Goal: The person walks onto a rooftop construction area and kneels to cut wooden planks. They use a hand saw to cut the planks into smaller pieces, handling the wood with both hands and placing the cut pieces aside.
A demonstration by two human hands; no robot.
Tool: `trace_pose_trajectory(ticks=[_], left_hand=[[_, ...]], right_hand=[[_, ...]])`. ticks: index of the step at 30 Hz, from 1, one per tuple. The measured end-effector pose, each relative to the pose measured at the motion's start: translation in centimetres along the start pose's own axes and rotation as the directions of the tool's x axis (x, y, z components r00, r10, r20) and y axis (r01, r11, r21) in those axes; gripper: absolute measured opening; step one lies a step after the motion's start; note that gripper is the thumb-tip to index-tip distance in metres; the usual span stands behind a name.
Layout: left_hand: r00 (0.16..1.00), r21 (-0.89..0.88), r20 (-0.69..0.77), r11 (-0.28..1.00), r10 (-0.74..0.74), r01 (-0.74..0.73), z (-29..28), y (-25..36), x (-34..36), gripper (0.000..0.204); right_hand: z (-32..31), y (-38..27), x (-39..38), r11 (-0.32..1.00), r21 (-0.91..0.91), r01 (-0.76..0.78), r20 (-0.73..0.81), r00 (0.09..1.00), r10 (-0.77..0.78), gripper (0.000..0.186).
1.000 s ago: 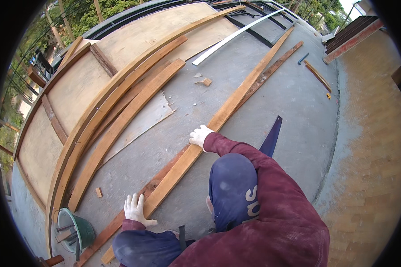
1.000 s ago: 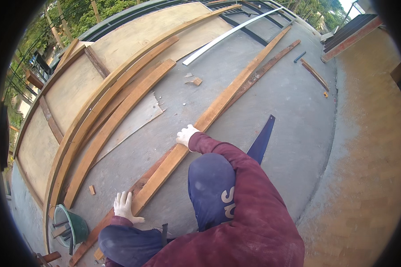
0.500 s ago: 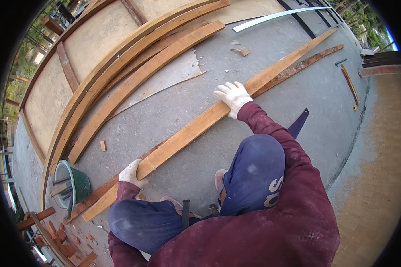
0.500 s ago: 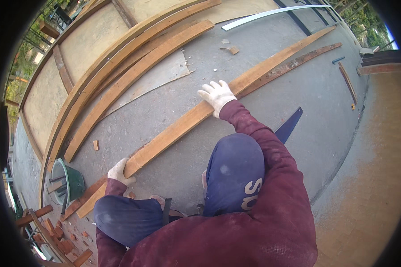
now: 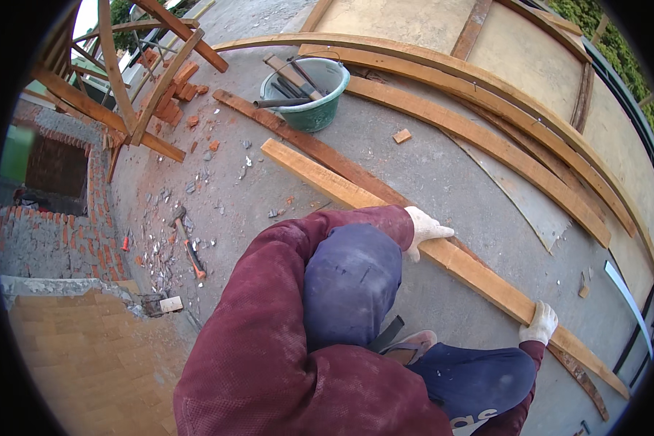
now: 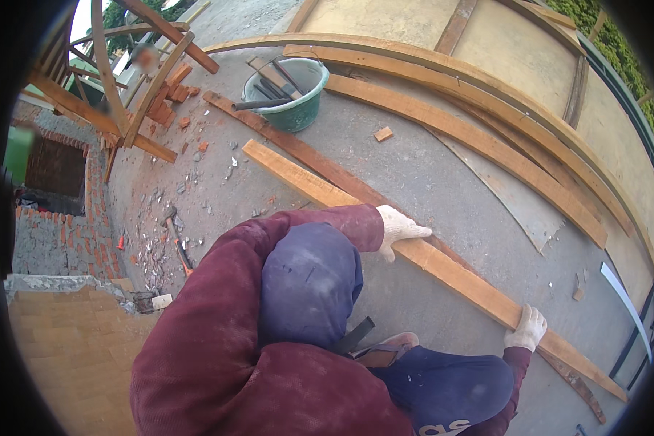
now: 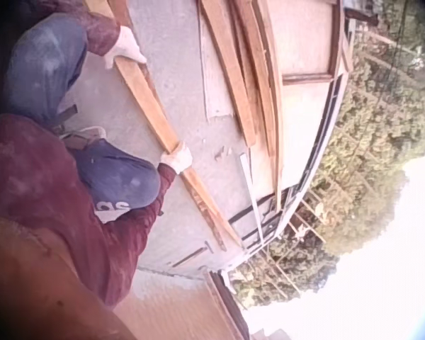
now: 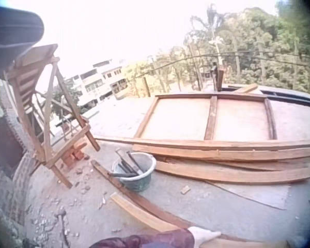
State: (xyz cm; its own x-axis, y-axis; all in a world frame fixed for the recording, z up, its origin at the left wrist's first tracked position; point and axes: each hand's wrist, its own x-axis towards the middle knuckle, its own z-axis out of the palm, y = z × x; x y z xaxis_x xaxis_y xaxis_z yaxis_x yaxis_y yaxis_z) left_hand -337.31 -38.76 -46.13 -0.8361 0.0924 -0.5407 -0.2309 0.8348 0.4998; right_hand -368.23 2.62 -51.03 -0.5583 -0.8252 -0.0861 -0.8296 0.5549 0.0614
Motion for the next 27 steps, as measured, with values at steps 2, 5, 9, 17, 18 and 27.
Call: trace_pose_trajectory(ticks=[2, 5, 9, 17, 18, 27], left_hand=[[0.927, -0.101, -0.375, 0.994, -0.013, -0.027, 0.2, -1.9, 0.1, 0.096], [0.867, -0.053, -0.475, 0.988, -0.153, 0.145, -0.3, -7.0, 0.2, 0.092], [0.914, 0.170, -0.270, 0.919, -0.303, 0.355, 1.3, -11.5, 0.2, 0.094], [0.942, 0.277, -0.127, 0.900, -0.312, 0.336, 3.6, -12.9, 0.8, 0.093], [0.941, 0.279, -0.140, 0.900, -0.307, 0.335, 3.4, -12.9, 1.1, 0.085], [0.937, 0.279, -0.106, 0.894, -0.334, 0.351, 3.0, -12.9, 1.7, 0.080]], right_hand=[[1.6, 0.8, 0.5, 1.000, -0.005, -0.009, 0.024, 1.000, 0.009, 0.070], [4.3, 0.5, -0.3, 1.000, 0.003, -0.023, 0.036, 0.999, 0.022, 0.064], [5.2, -0.6, -3.7, 0.998, 0.048, -0.038, 0.063, 0.997, 0.035, 0.060], [4.6, -2.5, -6.3, 0.995, 0.015, -0.101, 0.089, 0.991, 0.099, 0.059], [4.6, -2.4, -6.3, 0.995, 0.015, -0.098, 0.103, 0.990, 0.096, 0.059], [4.3, -1.6, -9.1, 0.999, 0.007, -0.047, 0.101, 0.994, 0.047, 0.065]])
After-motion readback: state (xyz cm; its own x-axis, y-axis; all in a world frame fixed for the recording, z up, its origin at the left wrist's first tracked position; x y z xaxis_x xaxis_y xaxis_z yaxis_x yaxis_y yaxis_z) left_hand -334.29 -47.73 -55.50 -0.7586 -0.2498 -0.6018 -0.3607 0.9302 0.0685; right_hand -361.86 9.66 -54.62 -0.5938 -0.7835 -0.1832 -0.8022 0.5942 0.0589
